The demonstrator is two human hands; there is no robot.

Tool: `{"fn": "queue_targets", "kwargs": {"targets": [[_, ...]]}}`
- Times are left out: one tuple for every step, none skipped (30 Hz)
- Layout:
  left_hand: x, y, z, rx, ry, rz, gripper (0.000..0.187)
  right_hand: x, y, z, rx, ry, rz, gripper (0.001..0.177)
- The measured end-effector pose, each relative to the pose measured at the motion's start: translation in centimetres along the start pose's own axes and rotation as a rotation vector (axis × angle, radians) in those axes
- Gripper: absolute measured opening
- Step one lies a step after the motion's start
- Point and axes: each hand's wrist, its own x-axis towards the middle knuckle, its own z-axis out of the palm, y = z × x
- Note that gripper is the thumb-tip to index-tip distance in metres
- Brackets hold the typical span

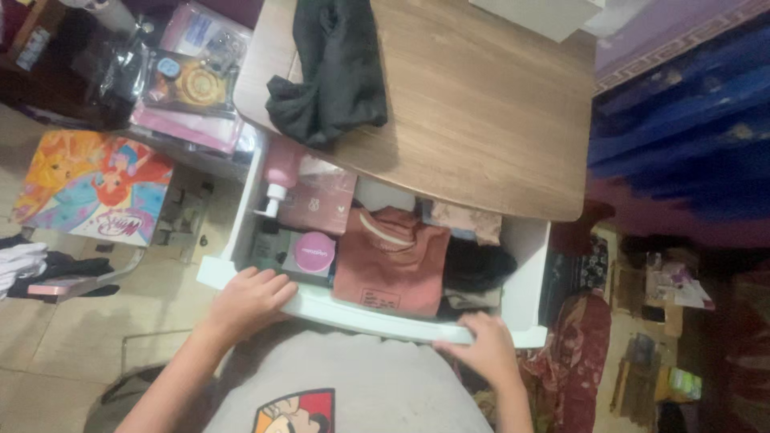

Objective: The person wipes the inside of a white drawer with a dark cloth, then places various items into it, including a pink container, a bottle, a blue bag, and folded clothes. They then open a lower drawer and remove items such as a plastic container, a small box, and folded garments, placing them on the surface above.

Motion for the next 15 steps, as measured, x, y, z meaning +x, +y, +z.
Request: {"fn": "queue_targets", "kwargs": {"targets": [[0.1, -0.4, 0.6, 0.015, -0.001, 0.015, 0.044, -0.7, 0.4, 0.6, 0.003, 0.098, -0.073, 0.054], [0.0, -0.7, 0.9, 0.001, 0.031, 0.029, 0.046, -1.4, 0.7, 1.4, 0.007, 0.194, -0.135, 0.049], [0.0, -0.9, 1.1, -0.013, 0.062, 0.043, 0.049, -1.6, 1.1, 2.0, 0.01, 0.291, -0.197, 0.043], [0.1, -1.1, 1.1, -0.025, 0.093, 0.059, 0.051, -1.5, 1.5, 2.6, 0.047, 0.313, -0.196, 0.043], [0.2, -1.2, 1.0, -0.041, 0.086, 0.046, 0.051, -1.4, 1.9, 3.0, 0.085, 0.336, -0.194, 0.042], [0.4, -1.4, 0.6, -0.055, 0.078, 0.034, 0.05, -1.3, 2.1, 3.4, 0.125, 0.36, -0.193, 0.042], [0.6, -1.6, 0.3, -0.068, 0.07, 0.022, 0.05, -1.0, 2.3, 3.5, 0.129, 0.35, -0.171, 0.04], [1.0, -1.8, -0.1, -0.069, 0.09, 0.031, 0.051, -0.6, 2.6, 3.4, 0.134, 0.341, -0.152, 0.038], [1.6, -2.3, -0.5, -0.07, 0.111, 0.04, 0.053, -0.1, 2.8, 3.3, 0.138, 0.331, -0.133, 0.036], [1.9, -2.6, -0.7, -0.077, 0.125, 0.048, 0.054, 0.1, 2.9, 3.2, 0.141, 0.341, -0.141, 0.037], [2.4, -3.0, -0.8, -0.072, 0.142, 0.055, 0.052, 0.7, 3.0, 3.1, 0.144, 0.35, -0.149, 0.038], [2.9, -3.6, -0.9, -0.065, 0.16, 0.061, 0.05, 1.4, 3.1, 2.9, 0.147, 0.36, -0.159, 0.04], [3.5, -4.0, -0.9, -0.059, 0.178, 0.067, 0.049, 2.2, 3.0, 2.7, 0.151, 0.381, -0.174, 0.04], [4.2, -4.5, -1.0, -0.055, 0.198, 0.068, 0.048, 3.0, 2.9, 2.5, 0.155, 0.405, -0.187, 0.04], [4.8, -4.8, -1.1, -0.05, 0.218, 0.068, 0.048, 3.8, 2.7, 2.3, 0.16, 0.429, -0.2, 0.041]]}}
